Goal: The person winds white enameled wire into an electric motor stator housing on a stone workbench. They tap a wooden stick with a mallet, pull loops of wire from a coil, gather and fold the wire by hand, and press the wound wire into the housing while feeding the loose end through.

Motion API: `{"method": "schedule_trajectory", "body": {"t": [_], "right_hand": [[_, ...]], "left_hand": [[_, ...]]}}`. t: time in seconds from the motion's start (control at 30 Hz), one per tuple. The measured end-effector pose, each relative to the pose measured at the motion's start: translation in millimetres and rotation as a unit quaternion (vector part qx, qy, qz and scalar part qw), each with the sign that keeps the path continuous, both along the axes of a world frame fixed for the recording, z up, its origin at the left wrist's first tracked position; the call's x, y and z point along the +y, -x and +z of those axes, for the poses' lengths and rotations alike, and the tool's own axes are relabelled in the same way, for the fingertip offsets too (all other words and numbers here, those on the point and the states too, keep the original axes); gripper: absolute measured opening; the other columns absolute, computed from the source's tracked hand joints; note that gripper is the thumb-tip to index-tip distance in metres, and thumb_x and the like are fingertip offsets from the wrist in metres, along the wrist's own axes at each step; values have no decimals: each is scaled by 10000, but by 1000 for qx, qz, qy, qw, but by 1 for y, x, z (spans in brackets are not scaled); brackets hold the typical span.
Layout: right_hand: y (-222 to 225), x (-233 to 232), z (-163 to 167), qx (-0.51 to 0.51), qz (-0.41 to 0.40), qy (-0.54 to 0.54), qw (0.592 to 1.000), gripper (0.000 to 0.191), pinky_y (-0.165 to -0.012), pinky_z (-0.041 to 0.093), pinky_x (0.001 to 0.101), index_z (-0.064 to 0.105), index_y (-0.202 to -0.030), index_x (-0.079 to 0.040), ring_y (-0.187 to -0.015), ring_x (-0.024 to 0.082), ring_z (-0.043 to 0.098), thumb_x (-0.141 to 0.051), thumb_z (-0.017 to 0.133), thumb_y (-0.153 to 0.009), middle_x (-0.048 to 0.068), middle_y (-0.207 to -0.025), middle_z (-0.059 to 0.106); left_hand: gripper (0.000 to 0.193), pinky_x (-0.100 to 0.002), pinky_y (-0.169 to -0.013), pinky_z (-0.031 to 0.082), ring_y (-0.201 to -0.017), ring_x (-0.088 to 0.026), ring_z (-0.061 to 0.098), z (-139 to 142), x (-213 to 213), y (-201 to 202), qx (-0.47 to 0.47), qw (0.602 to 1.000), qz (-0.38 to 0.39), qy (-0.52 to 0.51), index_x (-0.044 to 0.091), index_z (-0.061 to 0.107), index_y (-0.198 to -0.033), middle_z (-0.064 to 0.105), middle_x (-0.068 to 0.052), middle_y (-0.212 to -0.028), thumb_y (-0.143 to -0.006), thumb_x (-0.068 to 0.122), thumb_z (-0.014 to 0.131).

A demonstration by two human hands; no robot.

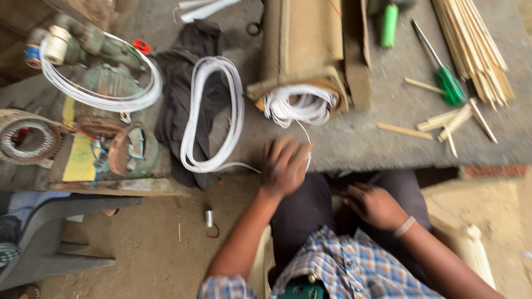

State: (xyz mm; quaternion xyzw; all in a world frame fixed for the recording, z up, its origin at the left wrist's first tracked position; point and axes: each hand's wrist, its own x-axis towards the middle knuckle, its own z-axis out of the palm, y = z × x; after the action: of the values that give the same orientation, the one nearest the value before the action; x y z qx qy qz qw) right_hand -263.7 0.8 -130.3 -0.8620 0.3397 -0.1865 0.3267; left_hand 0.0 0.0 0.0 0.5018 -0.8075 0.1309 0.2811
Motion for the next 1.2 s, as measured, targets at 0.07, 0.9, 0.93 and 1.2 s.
{"method": "schedule_trajectory", "body": {"t": [0.07,0.9,0.93,1.2], "right_hand": [[8,-7,-13,33,-15,-23,999,288,-721,557,501,663,-1054,-75,-872,413,681,-312,662,-890,191,-961,705],[-20,-7,-131,62,-134,-126,981,330,-767,560,493,733,-1112,-135,-884,432,692,-333,693,-851,193,-955,747],[-24,-9,-121,86,-114,-135,981,329,-763,561,493,733,-1112,-138,-878,430,694,-332,693,-850,190,-949,748],[-30,-3,-30,68,3,-69,995,326,-642,549,520,669,-1120,-122,-735,420,686,-290,705,-843,175,-813,719]], "left_hand": [[189,-491,-936,523,-1054,-364,621,-8,13,-21,80,996,9,33,83,680,-1223,673,-126,-1078,-1042,98,625],[201,-453,-780,464,-834,-308,660,-78,12,-94,130,975,166,67,49,651,-1068,695,-106,-815,-1041,173,495],[202,-462,-772,464,-821,-336,650,-76,10,-92,128,975,161,80,37,655,-1049,683,-127,-827,-1040,167,501],[189,-504,-844,480,-921,-383,631,-30,7,-73,169,974,152,16,33,679,-1044,689,-146,-971,-1039,177,558]]}}
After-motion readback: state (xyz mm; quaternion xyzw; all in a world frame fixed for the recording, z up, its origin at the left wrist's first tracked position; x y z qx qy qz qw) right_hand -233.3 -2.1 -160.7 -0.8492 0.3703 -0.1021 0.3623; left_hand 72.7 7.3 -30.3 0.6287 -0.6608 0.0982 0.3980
